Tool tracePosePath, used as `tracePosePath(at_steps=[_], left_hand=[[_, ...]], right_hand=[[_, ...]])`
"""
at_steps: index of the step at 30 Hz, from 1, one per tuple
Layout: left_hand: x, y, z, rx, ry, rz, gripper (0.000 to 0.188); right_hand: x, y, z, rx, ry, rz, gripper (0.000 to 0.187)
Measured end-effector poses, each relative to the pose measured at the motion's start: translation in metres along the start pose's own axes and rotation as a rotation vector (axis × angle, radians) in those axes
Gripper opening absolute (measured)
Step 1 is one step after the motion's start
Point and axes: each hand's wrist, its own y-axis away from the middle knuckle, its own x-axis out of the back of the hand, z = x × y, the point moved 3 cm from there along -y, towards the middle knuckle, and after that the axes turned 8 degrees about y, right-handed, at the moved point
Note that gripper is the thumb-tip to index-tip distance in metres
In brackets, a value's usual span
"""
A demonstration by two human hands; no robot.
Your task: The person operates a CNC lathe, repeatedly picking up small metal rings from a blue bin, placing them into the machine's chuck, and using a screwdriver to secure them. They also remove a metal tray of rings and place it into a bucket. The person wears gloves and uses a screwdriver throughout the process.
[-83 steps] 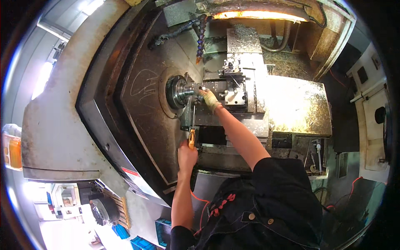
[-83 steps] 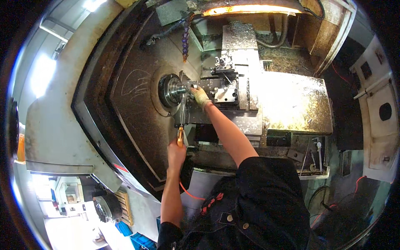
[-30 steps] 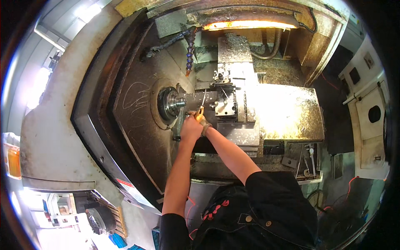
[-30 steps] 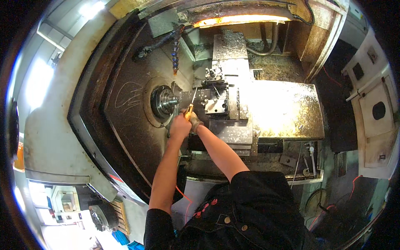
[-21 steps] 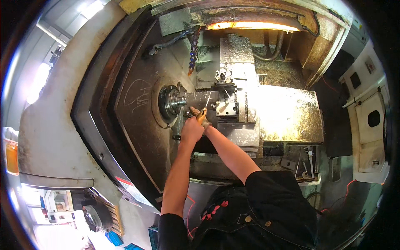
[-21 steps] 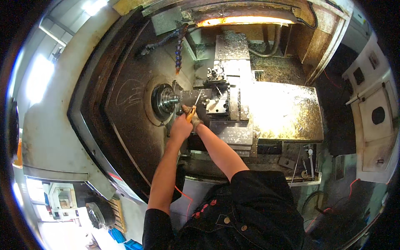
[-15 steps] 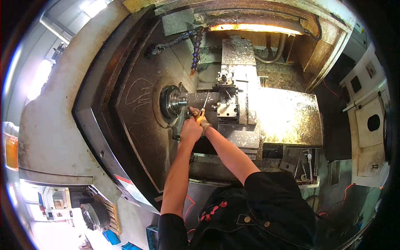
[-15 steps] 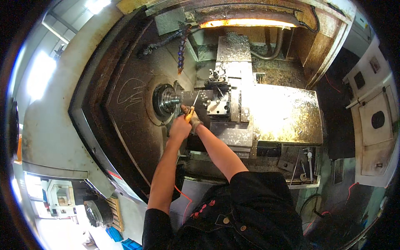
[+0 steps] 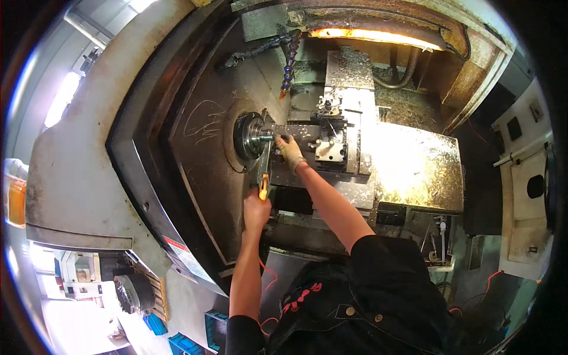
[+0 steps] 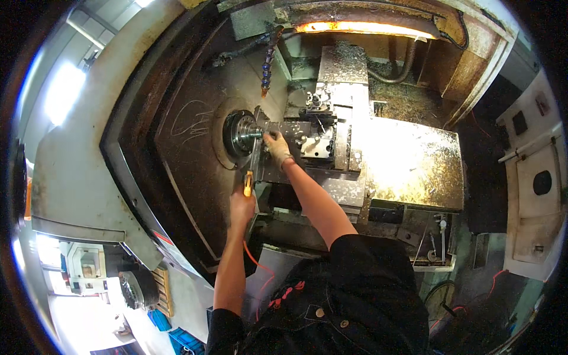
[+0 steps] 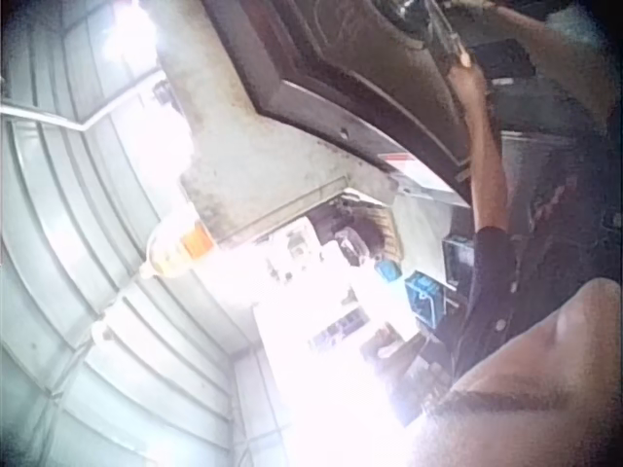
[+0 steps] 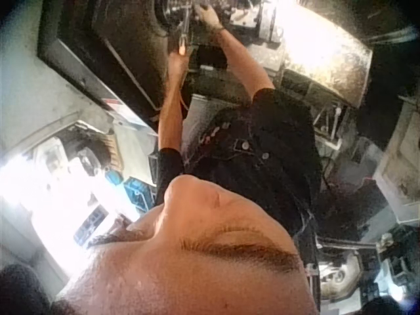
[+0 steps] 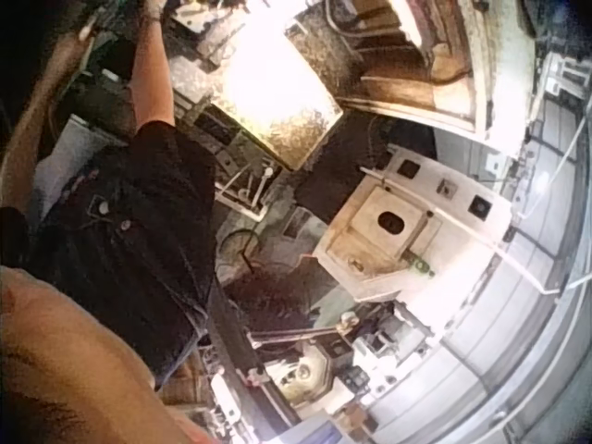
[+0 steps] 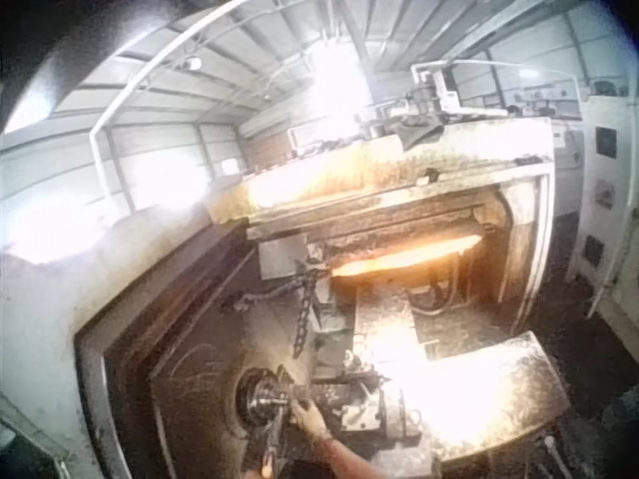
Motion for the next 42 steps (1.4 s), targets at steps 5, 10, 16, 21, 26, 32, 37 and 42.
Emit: tracePosePath(at_steps=[5,10,16,21,26,32,37,42], left_hand=[[0.011,0.023,-0.032,0.118,-0.019,-0.042,0.022],[0.012,0.046,-0.021,0.104,0.079,0.026,0.028],[0.026,0.155,-0.026,-0.246,0.282,0.025,0.017],[0.133,0.266,-0.052,-0.053,0.503,-0.040,0.033],[0.259,0.246,-0.058,-0.117,0.478,0.354,0.025],[0.338,0.186,-0.065,-0.252,-0.178,0.266,0.034],[0.354,0.168,-0.091,-0.171,-0.103,0.183,0.041],[0.353,0.152,-0.095,-0.165,-0.089,0.164,0.037]], right_hand=[[-0.012,0.022,-0.030,0.197,0.378,0.085,0.067],[0.002,0.021,-0.051,0.188,0.485,-0.043,0.063],[0.008,0.012,-0.050,0.320,0.528,-0.017,0.063],[-0.021,0.044,-0.064,0.148,0.362,-0.146,0.058],[-0.001,0.020,-0.051,0.241,0.337,-0.086,0.061],[0.012,-0.007,-0.046,0.139,0.408,-0.095,0.063],[0.005,-0.015,-0.038,0.123,0.460,-0.150,0.068],[0.017,-0.031,-0.026,0.098,0.438,-0.166,0.065]])
